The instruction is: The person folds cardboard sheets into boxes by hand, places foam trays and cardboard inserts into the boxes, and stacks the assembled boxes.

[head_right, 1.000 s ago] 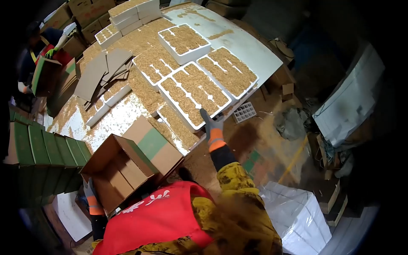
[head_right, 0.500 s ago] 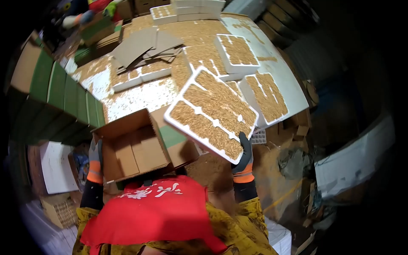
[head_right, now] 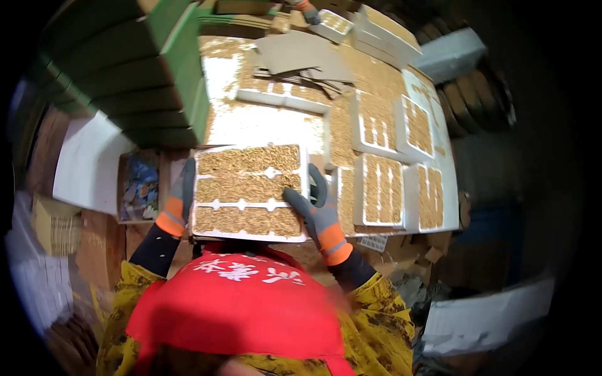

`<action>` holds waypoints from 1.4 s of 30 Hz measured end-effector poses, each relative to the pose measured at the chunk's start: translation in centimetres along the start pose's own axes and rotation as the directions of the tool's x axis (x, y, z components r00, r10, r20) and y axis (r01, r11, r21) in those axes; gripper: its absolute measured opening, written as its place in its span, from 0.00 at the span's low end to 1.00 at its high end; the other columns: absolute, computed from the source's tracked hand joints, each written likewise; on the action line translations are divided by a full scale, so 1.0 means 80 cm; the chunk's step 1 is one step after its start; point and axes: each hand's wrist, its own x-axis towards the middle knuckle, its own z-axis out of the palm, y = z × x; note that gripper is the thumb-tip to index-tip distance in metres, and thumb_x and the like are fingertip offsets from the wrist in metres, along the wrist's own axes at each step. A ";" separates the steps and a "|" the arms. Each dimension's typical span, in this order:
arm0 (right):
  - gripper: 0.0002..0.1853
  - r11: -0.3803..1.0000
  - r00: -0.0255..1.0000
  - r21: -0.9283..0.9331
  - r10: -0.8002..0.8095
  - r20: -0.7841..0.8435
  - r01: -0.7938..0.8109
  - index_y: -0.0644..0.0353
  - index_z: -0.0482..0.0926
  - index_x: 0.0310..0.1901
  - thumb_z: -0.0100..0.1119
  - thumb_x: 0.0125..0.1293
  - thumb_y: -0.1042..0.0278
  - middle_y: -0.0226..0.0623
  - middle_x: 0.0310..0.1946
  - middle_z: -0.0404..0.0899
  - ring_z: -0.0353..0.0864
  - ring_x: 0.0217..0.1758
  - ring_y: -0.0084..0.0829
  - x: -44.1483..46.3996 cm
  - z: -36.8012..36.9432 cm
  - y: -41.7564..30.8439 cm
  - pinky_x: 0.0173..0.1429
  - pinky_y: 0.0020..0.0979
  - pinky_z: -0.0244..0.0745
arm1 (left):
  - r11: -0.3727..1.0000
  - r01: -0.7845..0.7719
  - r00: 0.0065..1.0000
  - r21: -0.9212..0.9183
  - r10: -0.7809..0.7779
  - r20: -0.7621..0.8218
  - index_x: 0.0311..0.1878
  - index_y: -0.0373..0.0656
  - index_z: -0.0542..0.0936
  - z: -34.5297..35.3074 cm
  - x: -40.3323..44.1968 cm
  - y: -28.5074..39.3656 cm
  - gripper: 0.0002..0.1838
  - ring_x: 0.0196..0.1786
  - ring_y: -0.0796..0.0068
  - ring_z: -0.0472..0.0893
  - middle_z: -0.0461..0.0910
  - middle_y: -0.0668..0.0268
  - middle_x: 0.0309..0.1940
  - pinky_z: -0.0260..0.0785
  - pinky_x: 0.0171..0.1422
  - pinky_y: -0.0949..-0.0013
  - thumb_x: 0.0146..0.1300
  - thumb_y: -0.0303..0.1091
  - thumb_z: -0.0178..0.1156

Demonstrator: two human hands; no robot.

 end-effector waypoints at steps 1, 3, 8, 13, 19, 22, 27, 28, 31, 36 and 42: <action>0.40 0.996 0.995 0.044 0.076 0.057 -0.079 0.65 0.58 0.68 0.69 0.58 0.65 0.41 0.52 0.75 0.75 0.51 0.28 0.007 0.009 -0.014 0.53 0.28 0.73 | 0.989 -0.018 0.999 0.146 0.013 0.036 0.63 0.37 0.69 -0.011 -0.004 0.014 0.24 0.42 0.81 0.76 0.77 0.69 0.45 0.71 0.44 0.75 0.75 0.45 0.44; 0.35 0.961 0.978 -0.276 0.074 0.197 -0.017 0.68 0.64 0.63 0.67 0.60 0.58 0.40 0.45 0.80 0.79 0.45 0.28 0.027 0.006 -0.013 0.50 0.30 0.74 | 0.973 0.101 0.994 0.208 -0.108 0.026 0.66 0.36 0.66 0.008 -0.030 0.093 0.23 0.55 0.75 0.69 0.69 0.64 0.57 0.60 0.58 0.74 0.75 0.40 0.41; 0.29 0.141 0.893 -0.969 0.380 0.241 0.202 0.64 0.80 0.36 0.54 0.63 0.39 0.53 0.29 0.81 0.82 0.36 0.49 0.072 0.009 -0.009 0.43 0.43 0.76 | 0.984 -0.042 0.999 0.172 0.037 0.033 0.60 0.36 0.72 0.017 -0.051 0.149 0.18 0.58 0.68 0.73 0.76 0.56 0.54 0.63 0.64 0.68 0.73 0.36 0.46; 0.21 0.271 0.787 -0.842 0.308 0.535 0.467 0.60 0.82 0.34 0.56 0.64 0.47 0.45 0.29 0.83 0.82 0.34 0.46 0.104 0.027 -0.045 0.41 0.41 0.77 | 0.271 -0.178 0.801 0.946 0.598 -0.020 0.61 0.40 0.71 -0.117 -0.047 0.113 0.22 0.59 0.57 0.73 0.72 0.55 0.58 0.65 0.63 0.59 0.62 0.29 0.53; 0.27 0.494 0.845 -0.686 -0.293 0.447 0.534 0.58 0.75 0.55 0.63 0.58 0.50 0.42 0.51 0.77 0.75 0.55 0.40 0.368 0.023 -0.012 0.60 0.36 0.69 | 0.132 0.274 0.902 0.953 0.308 -0.302 0.54 0.48 0.78 -0.208 -0.071 0.133 0.24 0.58 0.50 0.71 0.76 0.55 0.52 0.65 0.60 0.55 0.51 0.36 0.65; 0.42 0.063 0.889 -0.921 -0.295 0.351 0.385 0.51 0.56 0.71 0.63 0.54 0.56 0.46 0.72 0.52 0.50 0.74 0.51 0.498 0.046 0.055 0.73 0.49 0.48 | 0.178 0.270 0.924 0.946 0.228 -0.307 0.53 0.49 0.78 -0.222 -0.060 0.118 0.24 0.56 0.53 0.73 0.77 0.58 0.52 0.66 0.59 0.56 0.50 0.38 0.66; 0.33 -0.185 0.813 -0.908 -0.405 0.418 0.375 0.48 0.64 0.66 0.53 0.54 0.71 0.40 0.63 0.63 0.64 0.63 0.47 0.618 0.028 0.144 0.63 0.48 0.61 | 0.217 0.400 0.887 0.891 0.153 -0.435 0.50 0.48 0.79 -0.234 -0.040 0.094 0.26 0.52 0.55 0.76 0.78 0.57 0.49 0.68 0.56 0.57 0.49 0.48 0.68; 0.29 -0.180 0.786 -0.899 -0.438 0.436 0.398 0.49 0.68 0.62 0.53 0.55 0.70 0.40 0.54 0.70 0.70 0.56 0.44 0.616 0.026 0.143 0.56 0.45 0.67 | 0.140 0.451 0.878 0.882 0.107 -0.466 0.51 0.48 0.78 -0.206 -0.032 0.114 0.27 0.53 0.54 0.75 0.77 0.56 0.50 0.68 0.56 0.56 0.49 0.49 0.68; 0.22 -0.257 0.717 -0.844 -0.446 0.535 0.470 0.48 0.73 0.56 0.52 0.58 0.68 0.36 0.45 0.75 0.75 0.47 0.42 0.569 0.022 0.145 0.51 0.43 0.70 | 0.085 0.332 0.870 0.939 0.356 -0.340 0.56 0.52 0.76 -0.191 -0.041 0.120 0.29 0.55 0.48 0.72 0.74 0.53 0.53 0.65 0.59 0.53 0.52 0.52 0.65; 0.12 -0.139 0.728 -0.772 -0.264 0.632 0.620 0.47 0.80 0.46 0.56 0.61 0.59 0.39 0.42 0.80 0.78 0.44 0.44 0.476 -0.055 0.180 0.45 0.42 0.72 | -0.191 0.363 0.891 0.912 0.357 -0.280 0.59 0.54 0.76 -0.260 -0.032 0.045 0.28 0.55 0.49 0.72 0.75 0.51 0.51 0.62 0.61 0.51 0.57 0.55 0.58; 0.17 0.218 0.660 -0.645 0.009 0.751 0.732 0.48 0.81 0.50 0.61 0.58 0.67 0.38 0.46 0.81 0.78 0.49 0.47 0.431 -0.099 0.144 0.52 0.40 0.74 | 0.094 0.302 0.867 0.949 0.387 -0.314 0.38 0.50 0.82 -0.220 -0.033 0.106 0.16 0.49 0.57 0.77 0.81 0.65 0.41 0.67 0.54 0.56 0.50 0.49 0.66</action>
